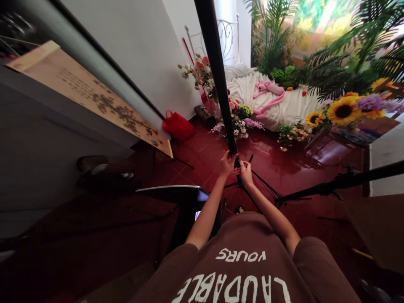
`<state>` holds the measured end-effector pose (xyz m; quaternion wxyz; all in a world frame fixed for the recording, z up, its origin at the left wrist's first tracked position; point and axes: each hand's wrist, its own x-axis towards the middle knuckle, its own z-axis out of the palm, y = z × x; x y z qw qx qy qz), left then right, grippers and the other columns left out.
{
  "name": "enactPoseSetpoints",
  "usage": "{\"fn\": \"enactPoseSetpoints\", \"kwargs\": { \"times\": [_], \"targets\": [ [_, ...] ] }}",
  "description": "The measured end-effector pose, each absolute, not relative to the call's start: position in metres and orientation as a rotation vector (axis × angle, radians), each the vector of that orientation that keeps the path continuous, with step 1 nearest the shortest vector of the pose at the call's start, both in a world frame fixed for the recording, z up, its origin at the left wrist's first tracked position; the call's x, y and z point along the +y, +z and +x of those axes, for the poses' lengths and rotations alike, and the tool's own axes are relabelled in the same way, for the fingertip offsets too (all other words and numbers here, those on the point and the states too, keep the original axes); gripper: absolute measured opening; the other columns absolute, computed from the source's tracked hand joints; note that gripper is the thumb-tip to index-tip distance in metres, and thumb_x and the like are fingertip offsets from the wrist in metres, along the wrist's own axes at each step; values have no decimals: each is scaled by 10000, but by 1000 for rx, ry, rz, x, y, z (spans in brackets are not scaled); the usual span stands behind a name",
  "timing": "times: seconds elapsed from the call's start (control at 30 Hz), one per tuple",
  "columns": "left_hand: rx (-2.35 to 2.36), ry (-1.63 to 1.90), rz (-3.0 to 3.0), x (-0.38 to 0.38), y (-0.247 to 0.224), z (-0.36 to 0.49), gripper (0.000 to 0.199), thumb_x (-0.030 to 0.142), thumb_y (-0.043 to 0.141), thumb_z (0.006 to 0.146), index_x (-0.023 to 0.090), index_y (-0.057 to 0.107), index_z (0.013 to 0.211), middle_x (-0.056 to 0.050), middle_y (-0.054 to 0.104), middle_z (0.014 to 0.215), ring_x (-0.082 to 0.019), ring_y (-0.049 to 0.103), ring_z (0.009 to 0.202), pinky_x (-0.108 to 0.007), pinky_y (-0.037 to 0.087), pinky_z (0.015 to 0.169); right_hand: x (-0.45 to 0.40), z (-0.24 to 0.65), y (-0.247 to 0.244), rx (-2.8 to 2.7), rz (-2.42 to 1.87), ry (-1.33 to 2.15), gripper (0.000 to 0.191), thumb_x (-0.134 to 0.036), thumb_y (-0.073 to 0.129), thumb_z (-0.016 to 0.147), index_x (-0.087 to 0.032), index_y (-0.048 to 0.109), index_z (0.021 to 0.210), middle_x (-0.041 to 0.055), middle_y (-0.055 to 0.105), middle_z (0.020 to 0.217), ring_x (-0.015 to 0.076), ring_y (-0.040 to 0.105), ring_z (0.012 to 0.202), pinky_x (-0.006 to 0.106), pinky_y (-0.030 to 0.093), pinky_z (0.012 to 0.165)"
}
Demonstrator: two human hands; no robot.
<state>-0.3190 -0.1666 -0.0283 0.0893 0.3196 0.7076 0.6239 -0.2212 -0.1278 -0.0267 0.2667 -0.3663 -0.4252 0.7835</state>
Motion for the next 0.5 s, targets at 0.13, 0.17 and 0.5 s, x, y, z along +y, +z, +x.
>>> {"fn": "enactPoseSetpoints", "kwargs": {
  "times": [0.13,0.17,0.5],
  "targets": [
    [2116,1857,957,-167,-26,-318,424,520,584,838,198,633,1109,-100,712,1017,-203,686,917,-293,520,788,-124,-232,-17,-675,-1062,2385,135,-200,377,896,-206,428,771,-46,529,507,63,474,380,139,419,398],
    [2116,1856,957,-167,-26,-318,422,516,586,839,202,633,1117,-98,712,1020,-203,684,921,-296,520,794,-121,-233,-15,-614,-1061,2438,162,-167,368,885,-206,415,735,-47,504,496,60,450,368,136,414,388],
    [2160,1921,844,-170,-41,-296,469,496,436,926,206,527,1282,-124,629,1235,-200,622,1113,-345,480,960,-103,-205,-9,-440,-932,2716,200,-80,400,840,-142,590,838,43,661,666,117,638,563,198,571,531]
  ]
}}
